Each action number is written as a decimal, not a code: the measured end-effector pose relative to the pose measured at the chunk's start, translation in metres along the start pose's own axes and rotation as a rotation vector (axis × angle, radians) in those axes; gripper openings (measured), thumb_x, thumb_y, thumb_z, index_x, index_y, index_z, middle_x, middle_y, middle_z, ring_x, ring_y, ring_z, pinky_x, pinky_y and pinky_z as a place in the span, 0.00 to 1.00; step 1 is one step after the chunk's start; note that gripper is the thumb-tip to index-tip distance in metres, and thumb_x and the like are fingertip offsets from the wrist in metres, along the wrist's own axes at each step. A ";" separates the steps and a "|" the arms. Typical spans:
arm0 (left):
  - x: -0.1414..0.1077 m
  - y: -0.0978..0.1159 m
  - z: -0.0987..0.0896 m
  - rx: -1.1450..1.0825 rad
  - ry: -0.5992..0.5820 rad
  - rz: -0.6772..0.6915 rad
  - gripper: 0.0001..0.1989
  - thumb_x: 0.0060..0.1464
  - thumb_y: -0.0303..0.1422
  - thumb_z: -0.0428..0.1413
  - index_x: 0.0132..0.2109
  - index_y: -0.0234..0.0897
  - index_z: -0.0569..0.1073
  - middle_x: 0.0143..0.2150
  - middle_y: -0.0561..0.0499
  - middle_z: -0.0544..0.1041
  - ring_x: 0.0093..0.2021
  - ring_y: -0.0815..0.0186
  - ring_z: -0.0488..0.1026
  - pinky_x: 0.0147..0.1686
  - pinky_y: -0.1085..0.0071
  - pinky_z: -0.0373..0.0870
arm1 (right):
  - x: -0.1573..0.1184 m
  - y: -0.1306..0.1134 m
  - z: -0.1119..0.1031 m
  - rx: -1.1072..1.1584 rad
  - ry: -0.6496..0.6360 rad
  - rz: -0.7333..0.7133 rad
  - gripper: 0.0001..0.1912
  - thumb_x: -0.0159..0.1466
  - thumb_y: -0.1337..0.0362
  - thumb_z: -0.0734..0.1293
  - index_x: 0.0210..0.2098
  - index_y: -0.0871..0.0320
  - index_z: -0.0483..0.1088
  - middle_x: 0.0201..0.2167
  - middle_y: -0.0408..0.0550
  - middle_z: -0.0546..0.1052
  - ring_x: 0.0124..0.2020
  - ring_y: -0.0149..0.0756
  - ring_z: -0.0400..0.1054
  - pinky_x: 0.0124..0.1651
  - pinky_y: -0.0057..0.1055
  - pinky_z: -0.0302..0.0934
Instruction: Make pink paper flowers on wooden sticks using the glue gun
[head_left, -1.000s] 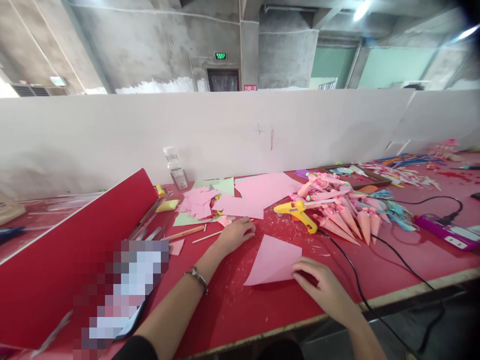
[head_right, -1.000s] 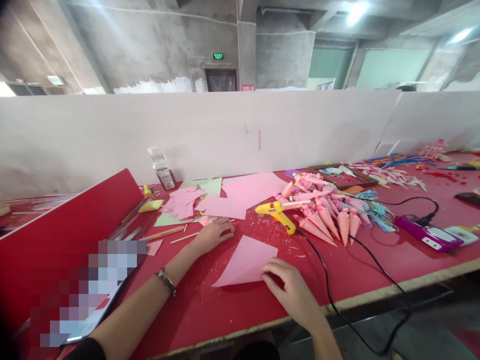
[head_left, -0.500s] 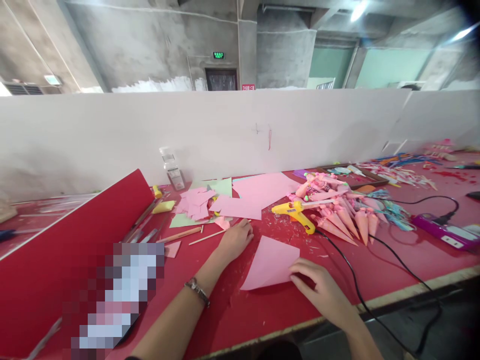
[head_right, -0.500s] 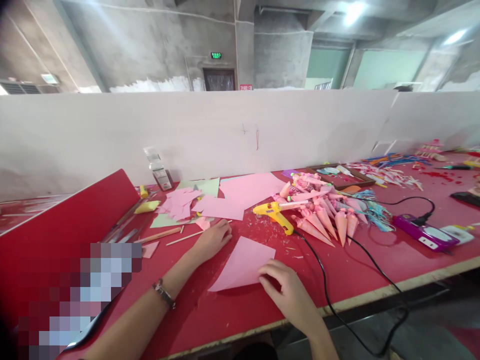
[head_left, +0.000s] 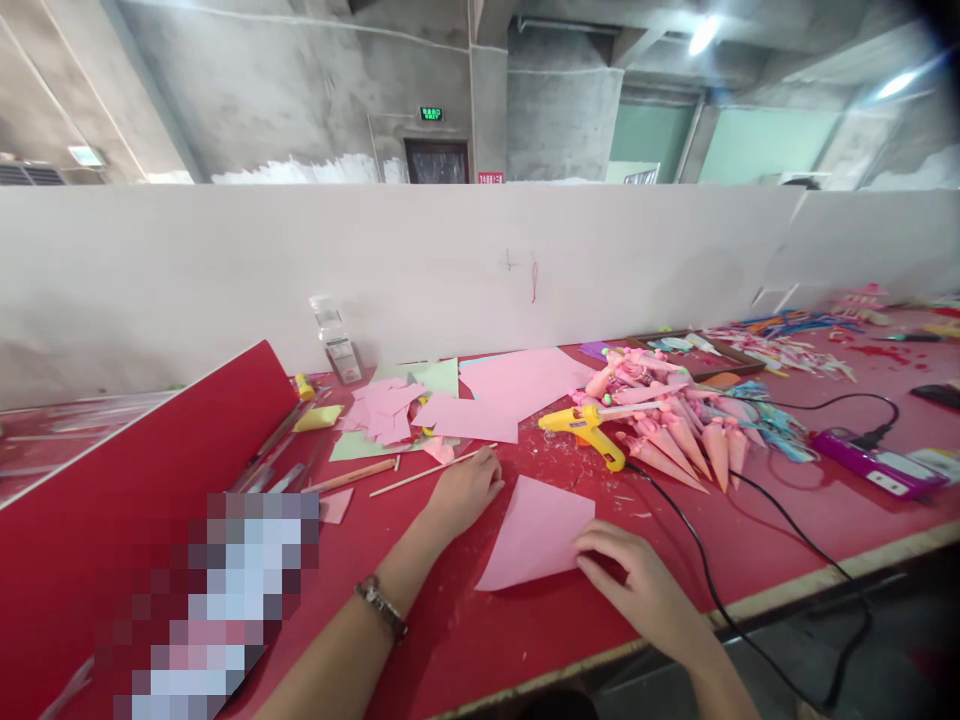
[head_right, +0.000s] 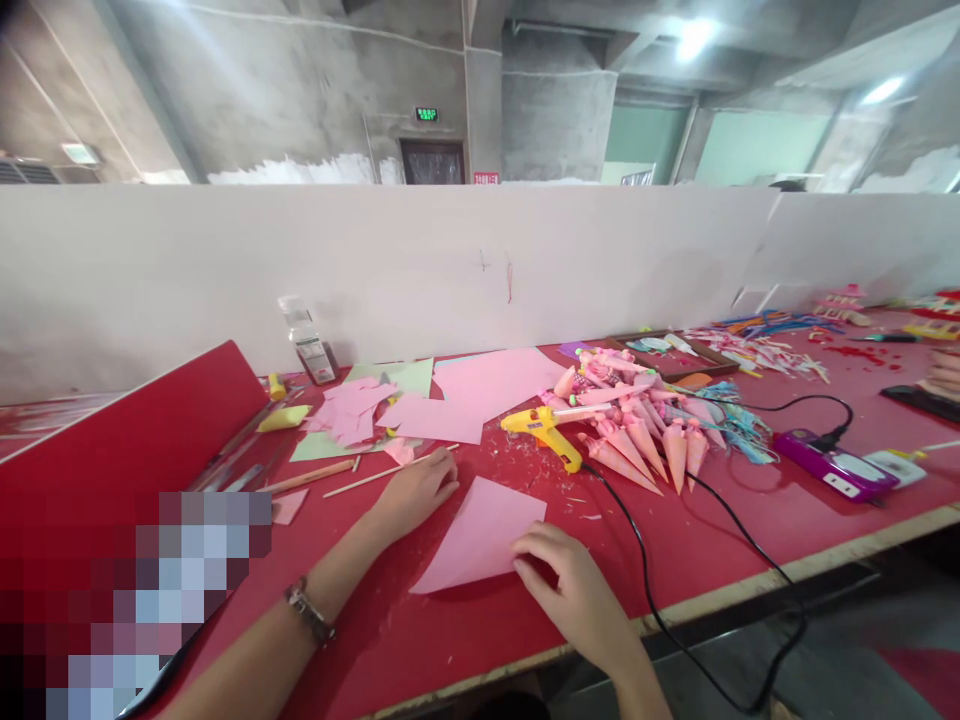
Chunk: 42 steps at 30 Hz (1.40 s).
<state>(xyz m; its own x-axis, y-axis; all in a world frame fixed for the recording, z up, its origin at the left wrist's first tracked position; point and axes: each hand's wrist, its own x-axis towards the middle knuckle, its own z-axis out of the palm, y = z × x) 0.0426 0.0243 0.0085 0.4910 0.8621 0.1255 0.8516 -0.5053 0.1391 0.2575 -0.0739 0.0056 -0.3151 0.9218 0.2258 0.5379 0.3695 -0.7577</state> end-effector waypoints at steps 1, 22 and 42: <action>-0.001 0.000 -0.001 0.000 0.011 -0.009 0.10 0.55 0.33 0.44 0.40 0.36 0.66 0.42 0.47 0.67 0.39 0.64 0.68 0.38 0.70 0.64 | 0.000 0.000 0.000 -0.002 -0.001 0.000 0.09 0.59 0.64 0.56 0.31 0.57 0.67 0.33 0.48 0.71 0.37 0.36 0.65 0.42 0.29 0.58; 0.001 -0.023 -0.001 -0.132 0.046 0.023 0.07 0.53 0.27 0.46 0.36 0.36 0.67 0.37 0.49 0.69 0.38 0.67 0.67 0.38 0.73 0.64 | -0.001 0.002 -0.002 -0.003 -0.005 -0.011 0.09 0.59 0.65 0.56 0.31 0.57 0.67 0.32 0.47 0.71 0.37 0.35 0.64 0.41 0.30 0.58; -0.048 -0.005 -0.039 0.102 0.127 -0.074 0.14 0.53 0.31 0.45 0.47 0.38 0.65 0.49 0.45 0.65 0.50 0.59 0.59 0.48 0.61 0.57 | 0.000 0.008 -0.001 -0.005 -0.124 -0.087 0.08 0.58 0.66 0.59 0.30 0.56 0.69 0.32 0.47 0.70 0.36 0.35 0.64 0.41 0.30 0.58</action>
<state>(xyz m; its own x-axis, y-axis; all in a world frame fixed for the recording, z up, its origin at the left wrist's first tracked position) 0.0076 -0.0155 0.0398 0.4049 0.8817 0.2423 0.9019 -0.4287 0.0530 0.2626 -0.0709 0.0008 -0.4547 0.8647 0.2134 0.5082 0.4487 -0.7351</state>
